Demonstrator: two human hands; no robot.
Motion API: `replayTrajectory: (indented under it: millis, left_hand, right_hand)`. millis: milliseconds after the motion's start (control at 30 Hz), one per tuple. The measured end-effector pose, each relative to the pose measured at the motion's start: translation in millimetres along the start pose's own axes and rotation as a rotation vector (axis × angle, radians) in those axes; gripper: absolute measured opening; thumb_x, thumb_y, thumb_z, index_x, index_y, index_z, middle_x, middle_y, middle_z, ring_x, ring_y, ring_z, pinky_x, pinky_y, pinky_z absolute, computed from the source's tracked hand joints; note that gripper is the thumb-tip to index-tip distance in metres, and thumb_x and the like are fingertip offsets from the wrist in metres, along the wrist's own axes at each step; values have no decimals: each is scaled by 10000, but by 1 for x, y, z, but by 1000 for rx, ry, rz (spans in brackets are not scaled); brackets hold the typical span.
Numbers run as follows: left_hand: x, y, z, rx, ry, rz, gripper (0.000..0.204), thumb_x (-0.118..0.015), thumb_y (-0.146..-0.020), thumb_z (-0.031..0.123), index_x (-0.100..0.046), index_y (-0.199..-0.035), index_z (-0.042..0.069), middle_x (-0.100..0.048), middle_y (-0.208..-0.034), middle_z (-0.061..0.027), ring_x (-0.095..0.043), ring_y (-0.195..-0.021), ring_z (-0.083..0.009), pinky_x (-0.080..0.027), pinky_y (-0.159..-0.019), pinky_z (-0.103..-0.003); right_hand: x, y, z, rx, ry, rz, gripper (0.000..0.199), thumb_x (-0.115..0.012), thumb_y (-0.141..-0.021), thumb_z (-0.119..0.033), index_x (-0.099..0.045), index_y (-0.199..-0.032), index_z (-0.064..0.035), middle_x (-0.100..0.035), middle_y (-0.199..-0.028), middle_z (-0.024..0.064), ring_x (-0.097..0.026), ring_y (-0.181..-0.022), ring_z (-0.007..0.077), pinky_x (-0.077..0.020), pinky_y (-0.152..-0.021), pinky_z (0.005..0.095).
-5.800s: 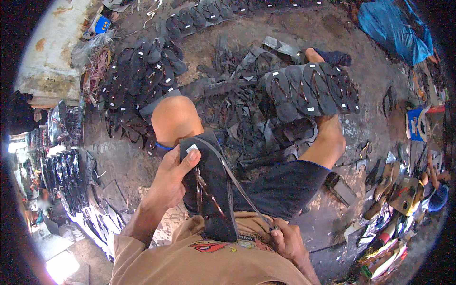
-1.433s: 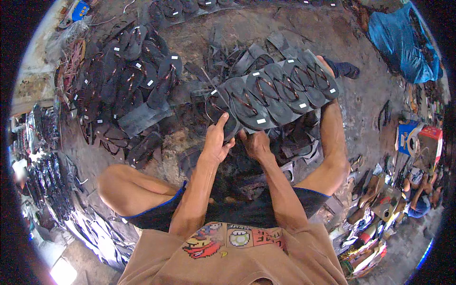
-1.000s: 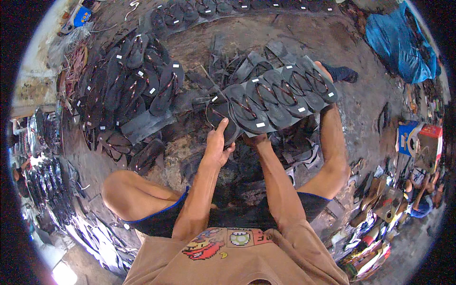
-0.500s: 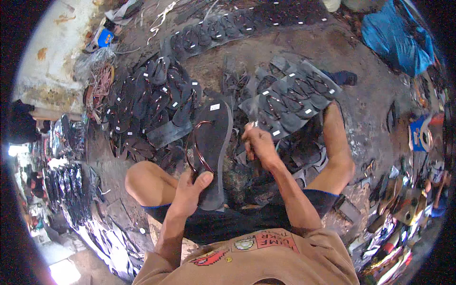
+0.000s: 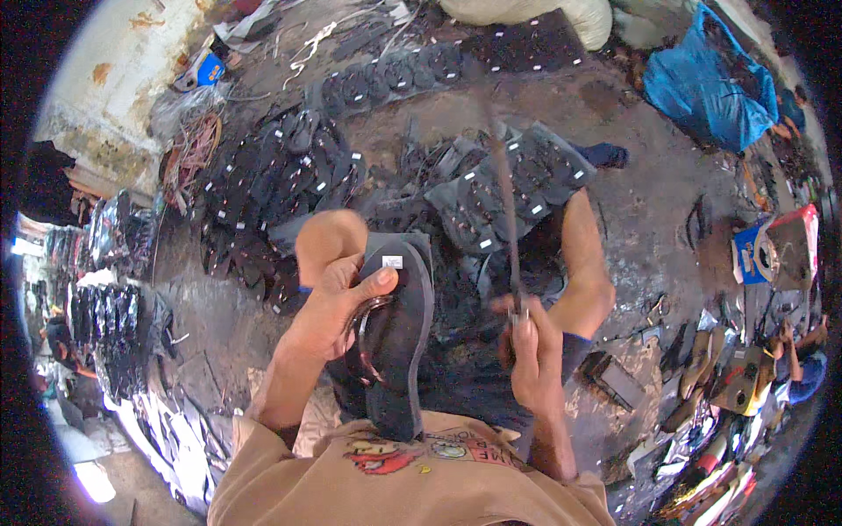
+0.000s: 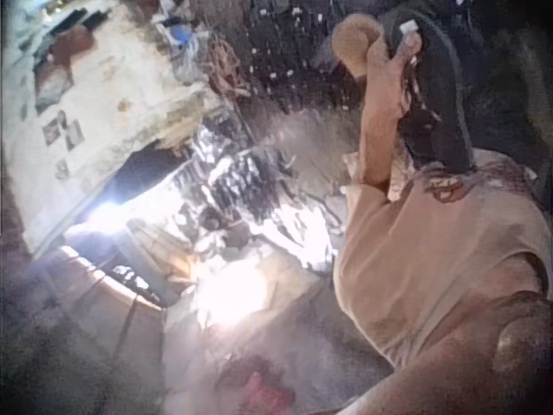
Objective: The person sits on the floor and uses a long curved blade to cut individual flip-flops from a large sheet of rubber material. They repeatedly pick up the sheet, cut a single unit, and place it aside, continuing this process for the duration of the clip.
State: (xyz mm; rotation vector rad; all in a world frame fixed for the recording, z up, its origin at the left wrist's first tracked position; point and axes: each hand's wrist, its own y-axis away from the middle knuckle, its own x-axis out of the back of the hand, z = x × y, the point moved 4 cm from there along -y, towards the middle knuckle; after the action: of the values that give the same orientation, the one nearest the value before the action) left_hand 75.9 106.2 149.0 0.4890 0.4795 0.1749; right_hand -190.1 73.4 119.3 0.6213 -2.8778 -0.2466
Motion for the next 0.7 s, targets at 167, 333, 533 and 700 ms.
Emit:
replayTrajectory:
  millis: [167,333,533,700]
  left_hand:
    - [9,15,-22,70,70,-5,517,-790,-954,250,-574,-1344,-12,-721,-1167,-87,-723,-1011,-162,-627,-894,-324]
    - [8,15,-31,118,12,74,511,-793,-954,279,-589,-1342,17,-714,-1167,-59,-701,-1013,-136,-603,-893,-314]
    - [15,8,-17,161,-344,18,476,-777,-973,281,-594,-1324,18,-707,-1155,-48,-660,-1051,-129,-539,-941,-312]
    - [12,-1,-6,164,-478,9,491,-773,-975,313,-594,-1316,9,-698,-1158,-54,-644,-1085,-138,-529,-953,-320]
  right_hand:
    - [-12,109,60,-35,287,-140,494,-458,-1082,-454,-634,-1044,6,-563,-640,176,-591,-550,319,-462,-572,423]
    - [-12,138,70,-260,344,-269,360,-579,-1023,-375,-599,-1086,-21,-667,-860,302,-654,-833,538,-502,-706,560]
    - [-29,21,58,-74,431,-258,341,-586,-1031,-374,-584,-1101,-40,-684,-829,277,-659,-832,535,-495,-693,579]
    - [-21,-50,8,-15,492,-480,462,-518,-1063,-461,-578,-1320,-82,-709,-825,259,-684,-828,515,-525,-745,590]
